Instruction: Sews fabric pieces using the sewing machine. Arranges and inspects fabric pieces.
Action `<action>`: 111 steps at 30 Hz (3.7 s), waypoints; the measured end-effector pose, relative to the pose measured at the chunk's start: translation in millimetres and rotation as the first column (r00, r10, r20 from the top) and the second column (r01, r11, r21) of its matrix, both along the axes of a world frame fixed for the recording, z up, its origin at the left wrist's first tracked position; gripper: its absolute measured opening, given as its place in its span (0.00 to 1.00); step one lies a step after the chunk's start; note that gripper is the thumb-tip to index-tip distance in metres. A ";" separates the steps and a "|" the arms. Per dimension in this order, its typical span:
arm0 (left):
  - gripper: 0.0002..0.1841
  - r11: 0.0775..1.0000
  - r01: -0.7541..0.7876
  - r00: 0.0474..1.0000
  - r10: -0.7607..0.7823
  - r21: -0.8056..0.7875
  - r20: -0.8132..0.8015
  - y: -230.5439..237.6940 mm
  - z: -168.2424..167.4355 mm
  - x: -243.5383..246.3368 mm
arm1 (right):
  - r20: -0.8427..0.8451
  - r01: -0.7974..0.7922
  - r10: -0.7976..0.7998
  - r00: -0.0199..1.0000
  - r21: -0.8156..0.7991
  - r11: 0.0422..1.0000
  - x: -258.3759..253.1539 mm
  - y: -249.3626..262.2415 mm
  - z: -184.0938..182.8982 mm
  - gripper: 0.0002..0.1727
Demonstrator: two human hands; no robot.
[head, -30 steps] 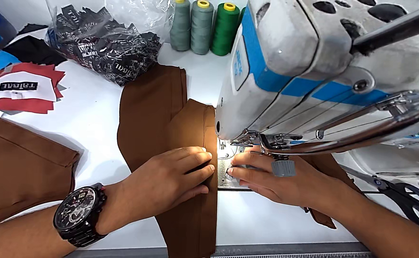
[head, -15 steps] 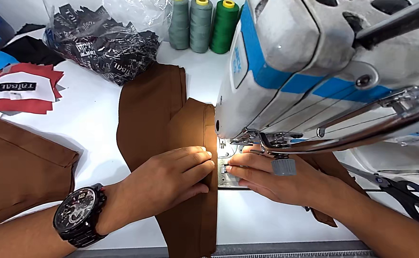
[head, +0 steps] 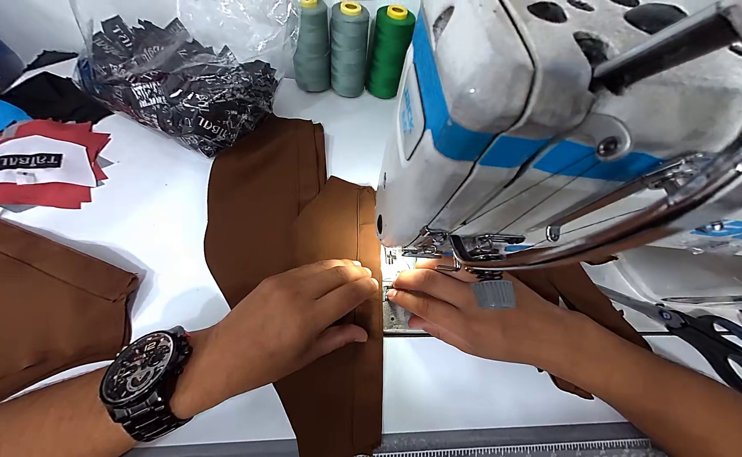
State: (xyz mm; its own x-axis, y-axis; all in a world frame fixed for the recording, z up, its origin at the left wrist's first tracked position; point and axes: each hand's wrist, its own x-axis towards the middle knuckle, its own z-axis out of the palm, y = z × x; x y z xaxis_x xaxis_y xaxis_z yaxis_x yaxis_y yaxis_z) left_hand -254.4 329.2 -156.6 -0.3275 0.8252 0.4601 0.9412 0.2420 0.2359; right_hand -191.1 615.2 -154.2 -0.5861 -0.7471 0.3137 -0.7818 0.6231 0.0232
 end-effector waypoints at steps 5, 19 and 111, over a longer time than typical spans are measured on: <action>0.20 0.999 0.016 1.000 -0.017 -0.030 -0.009 -1.2 -2.0 -0.3 | -0.013 -0.012 0.013 1.000 0.012 1.000 1.0 0.0 -0.9 0.19; 0.20 0.997 0.052 0.997 -0.056 -0.065 -0.052 -2.5 -3.7 -1.1 | -0.047 -0.027 0.025 0.999 -0.047 0.999 3.5 12.3 5.9 0.17; 0.19 0.994 0.052 0.999 -0.053 -0.099 -0.006 -5.1 -0.4 0.0 | 0.170 -0.012 0.022 0.985 -0.059 0.998 -4.6 9.7 -2.0 0.18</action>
State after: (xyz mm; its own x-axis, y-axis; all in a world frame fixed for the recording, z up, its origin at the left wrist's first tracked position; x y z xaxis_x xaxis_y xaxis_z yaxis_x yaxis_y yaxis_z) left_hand -254.4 324.2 -157.0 -0.2788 0.8826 0.3786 0.9551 0.2137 0.2051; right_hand -195.7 624.9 -156.2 -0.6220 -0.7411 0.2528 -0.7818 0.6059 -0.1473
